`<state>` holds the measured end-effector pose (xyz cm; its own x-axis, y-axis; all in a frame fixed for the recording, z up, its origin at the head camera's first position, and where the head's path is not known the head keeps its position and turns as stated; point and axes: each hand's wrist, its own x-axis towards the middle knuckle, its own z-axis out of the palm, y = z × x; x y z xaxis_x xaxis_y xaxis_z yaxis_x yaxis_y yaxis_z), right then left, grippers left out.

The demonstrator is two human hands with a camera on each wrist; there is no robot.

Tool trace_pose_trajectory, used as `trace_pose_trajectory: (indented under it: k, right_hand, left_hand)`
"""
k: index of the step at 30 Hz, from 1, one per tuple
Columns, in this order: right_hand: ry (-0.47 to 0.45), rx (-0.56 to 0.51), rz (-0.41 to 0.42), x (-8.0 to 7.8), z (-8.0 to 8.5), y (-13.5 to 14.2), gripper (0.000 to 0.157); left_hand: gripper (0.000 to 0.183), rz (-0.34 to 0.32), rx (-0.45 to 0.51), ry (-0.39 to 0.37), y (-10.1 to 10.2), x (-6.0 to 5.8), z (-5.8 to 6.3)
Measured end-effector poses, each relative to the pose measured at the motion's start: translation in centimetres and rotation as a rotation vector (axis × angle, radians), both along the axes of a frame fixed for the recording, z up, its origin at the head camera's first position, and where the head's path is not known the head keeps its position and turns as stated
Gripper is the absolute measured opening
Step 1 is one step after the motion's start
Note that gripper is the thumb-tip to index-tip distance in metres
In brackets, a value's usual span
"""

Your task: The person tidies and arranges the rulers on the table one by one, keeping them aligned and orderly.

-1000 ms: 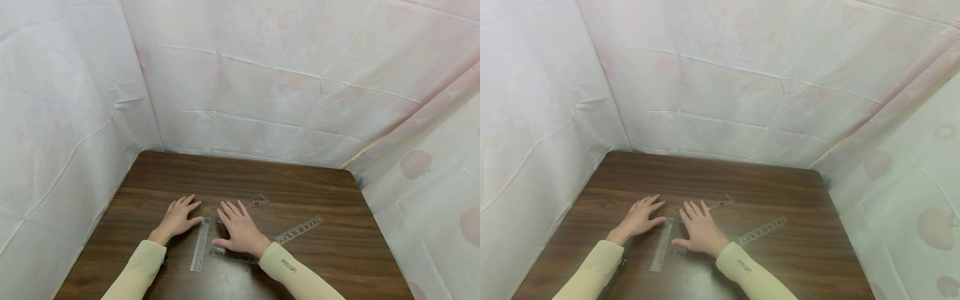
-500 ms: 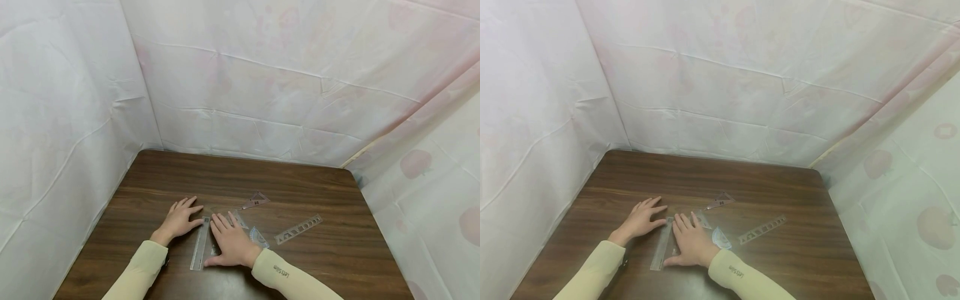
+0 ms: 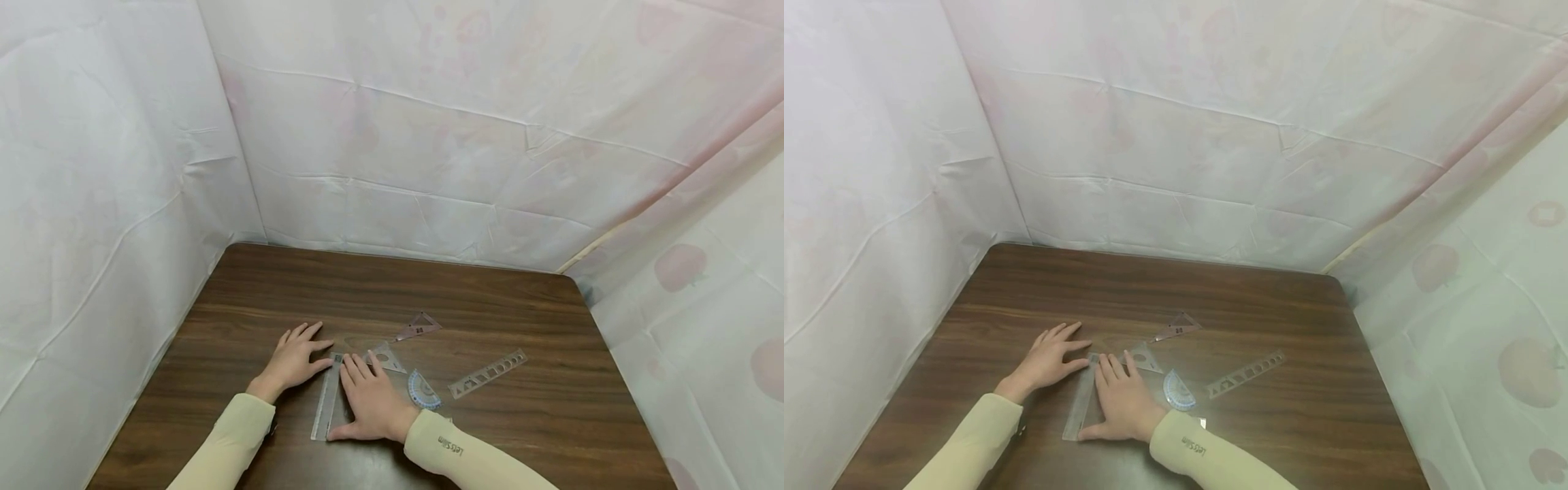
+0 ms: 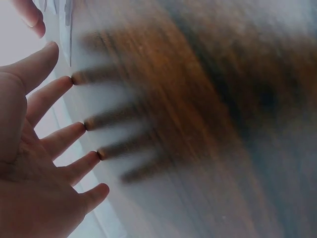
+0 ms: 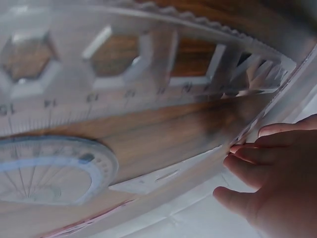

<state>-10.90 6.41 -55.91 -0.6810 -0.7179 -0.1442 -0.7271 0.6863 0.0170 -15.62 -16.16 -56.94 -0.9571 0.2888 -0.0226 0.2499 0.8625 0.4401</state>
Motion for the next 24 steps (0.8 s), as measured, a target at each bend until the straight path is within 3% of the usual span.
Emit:
trace_pose_trajectory:
  k: [24]
  right_hand:
    - [0.082, 0.077, -0.049, 1.4, -1.1, -1.1, 0.119]
  left_hand:
    - [0.039, -0.003, 0.017, 0.030, 0.0, 1.0, -0.3]
